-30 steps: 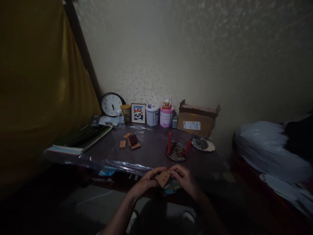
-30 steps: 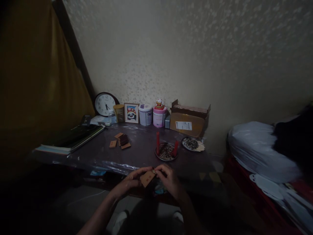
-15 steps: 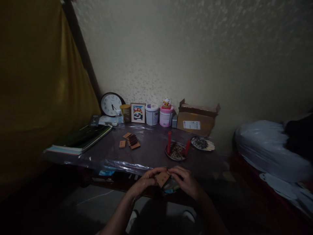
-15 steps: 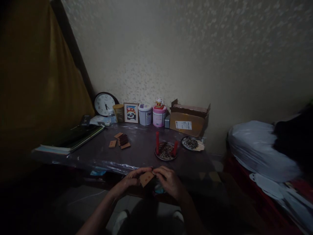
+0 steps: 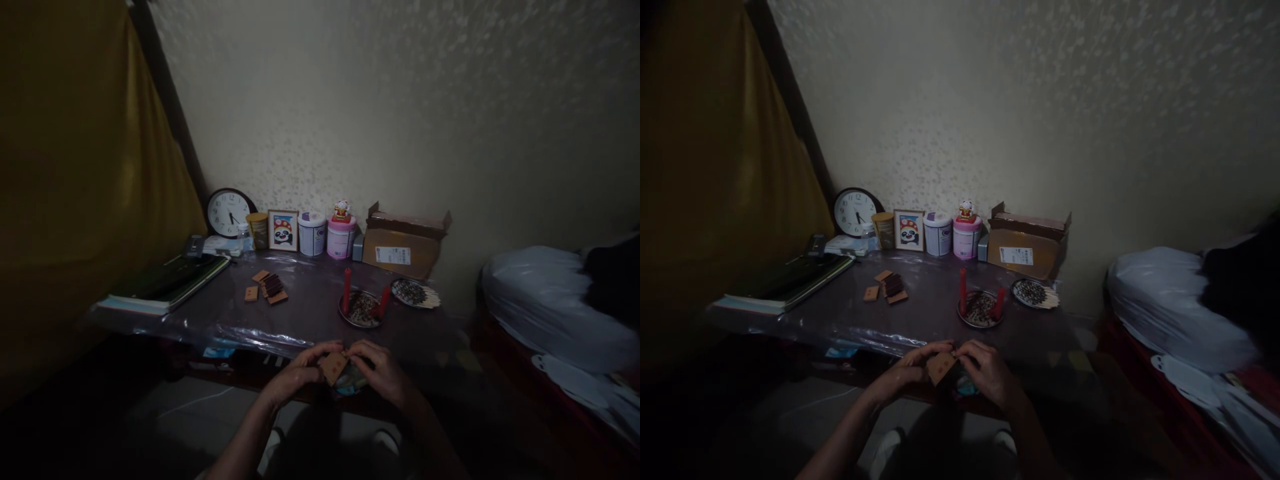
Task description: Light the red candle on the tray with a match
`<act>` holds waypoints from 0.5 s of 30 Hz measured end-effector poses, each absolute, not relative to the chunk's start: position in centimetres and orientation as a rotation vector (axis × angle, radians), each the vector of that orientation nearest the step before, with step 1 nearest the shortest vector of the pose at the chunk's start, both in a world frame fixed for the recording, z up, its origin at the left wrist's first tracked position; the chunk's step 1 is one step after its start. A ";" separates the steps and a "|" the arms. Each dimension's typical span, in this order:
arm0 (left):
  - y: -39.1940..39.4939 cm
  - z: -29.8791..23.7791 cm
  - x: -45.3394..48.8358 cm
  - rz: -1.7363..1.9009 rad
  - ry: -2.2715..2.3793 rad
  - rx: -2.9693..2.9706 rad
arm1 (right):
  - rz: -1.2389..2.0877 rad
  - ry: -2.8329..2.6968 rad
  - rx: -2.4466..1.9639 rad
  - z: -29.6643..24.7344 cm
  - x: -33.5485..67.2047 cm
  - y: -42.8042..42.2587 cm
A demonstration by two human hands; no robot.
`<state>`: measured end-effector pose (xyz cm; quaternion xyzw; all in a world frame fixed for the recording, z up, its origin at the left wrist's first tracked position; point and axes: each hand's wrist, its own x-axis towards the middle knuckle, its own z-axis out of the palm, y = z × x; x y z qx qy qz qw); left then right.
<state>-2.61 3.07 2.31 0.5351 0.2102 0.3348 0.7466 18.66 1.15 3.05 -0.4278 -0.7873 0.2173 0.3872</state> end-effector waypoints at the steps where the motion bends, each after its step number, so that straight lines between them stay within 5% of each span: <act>1: 3.1 2.2 -2.6 0.734 0.453 1.184 | 0.557 -2.008 -1.086 3.1 18.7 1.1; 15: 3.3 2.1 -2.7 0.711 0.450 1.195 | 0.542 -2.015 -1.076 3.2 18.4 1.0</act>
